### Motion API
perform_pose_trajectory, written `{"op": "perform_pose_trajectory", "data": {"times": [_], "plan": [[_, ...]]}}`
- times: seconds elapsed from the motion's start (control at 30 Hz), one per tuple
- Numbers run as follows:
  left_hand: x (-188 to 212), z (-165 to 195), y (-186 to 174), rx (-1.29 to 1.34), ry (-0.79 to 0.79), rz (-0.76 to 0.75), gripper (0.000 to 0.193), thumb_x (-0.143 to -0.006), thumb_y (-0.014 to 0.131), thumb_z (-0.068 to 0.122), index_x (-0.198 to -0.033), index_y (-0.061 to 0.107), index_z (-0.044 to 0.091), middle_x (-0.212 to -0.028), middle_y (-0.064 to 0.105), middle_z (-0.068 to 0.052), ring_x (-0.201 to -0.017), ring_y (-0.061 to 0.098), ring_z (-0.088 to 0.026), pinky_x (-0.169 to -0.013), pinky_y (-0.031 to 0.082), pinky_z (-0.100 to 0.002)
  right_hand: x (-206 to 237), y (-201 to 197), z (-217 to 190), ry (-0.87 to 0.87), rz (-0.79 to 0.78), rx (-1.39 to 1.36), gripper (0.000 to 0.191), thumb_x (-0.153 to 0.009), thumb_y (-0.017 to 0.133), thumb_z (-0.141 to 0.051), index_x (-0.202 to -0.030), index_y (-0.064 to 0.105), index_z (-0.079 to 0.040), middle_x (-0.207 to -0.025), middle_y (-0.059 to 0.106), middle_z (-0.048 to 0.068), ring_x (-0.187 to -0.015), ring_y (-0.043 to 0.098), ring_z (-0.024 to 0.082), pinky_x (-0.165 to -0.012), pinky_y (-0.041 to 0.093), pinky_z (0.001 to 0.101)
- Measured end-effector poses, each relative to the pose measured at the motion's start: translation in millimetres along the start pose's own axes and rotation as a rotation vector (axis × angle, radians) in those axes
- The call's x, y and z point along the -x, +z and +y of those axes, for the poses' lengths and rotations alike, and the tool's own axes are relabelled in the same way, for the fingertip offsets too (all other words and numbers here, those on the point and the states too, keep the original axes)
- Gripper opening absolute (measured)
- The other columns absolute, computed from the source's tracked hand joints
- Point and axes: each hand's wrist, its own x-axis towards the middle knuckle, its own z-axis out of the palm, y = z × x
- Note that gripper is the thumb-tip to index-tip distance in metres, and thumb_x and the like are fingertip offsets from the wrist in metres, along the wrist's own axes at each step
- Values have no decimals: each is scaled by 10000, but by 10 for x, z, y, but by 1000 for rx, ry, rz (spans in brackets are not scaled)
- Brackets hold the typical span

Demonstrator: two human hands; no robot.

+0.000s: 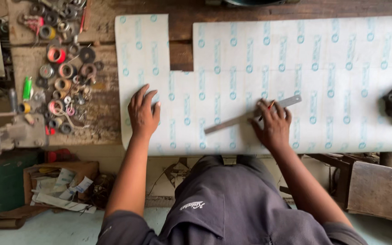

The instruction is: The person lays a long white adhesive-backed sheet on the workbench, aligns a steel ruler across it, and draws straight pencil marks at intervals, repositioning the ruler repeatedly. They occasionally reach into an electric motor housing on the bench before returning to measuring and marking the sheet.

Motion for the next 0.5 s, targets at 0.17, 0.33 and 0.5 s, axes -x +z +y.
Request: {"op": "perform_pose_trajectory", "data": {"times": [0.17, 0.33, 0.5], "plan": [[239, -110, -89, 137, -46, 81, 199, -965, 714, 96, -1161, 694, 71, -1355, 589, -110, -1225, 565, -349, -979, 514, -463, -84, 125, -151, 108, 19, 3, 494, -924, 802, -369, -1296, 627, -95, -1210, 682, 96, -1176, 592, 308, -1019, 374, 498], [501, -20, -291, 98, -342, -112, 127, -1009, 709, 221, -1038, 722, 98, -1013, 698, -60, -866, 690, -271, -732, 546, -435, -138, 88, -276, -10, -10, 43, 346, -956, 752, -263, -1255, 645, -124, -1138, 702, 72, -1116, 609, 291, -990, 396, 481], [541, 323, -99, -77, -178, -140, 242, -932, 756, 336, -1039, 734, 120, -1093, 692, -46, -1022, 655, -270, -833, 538, -430, 34, 70, -146, -126, 58, -61, 366, -912, 717, -158, -1266, 640, -109, -1221, 705, 76, -1178, 602, 314, -1001, 406, 486]]}}
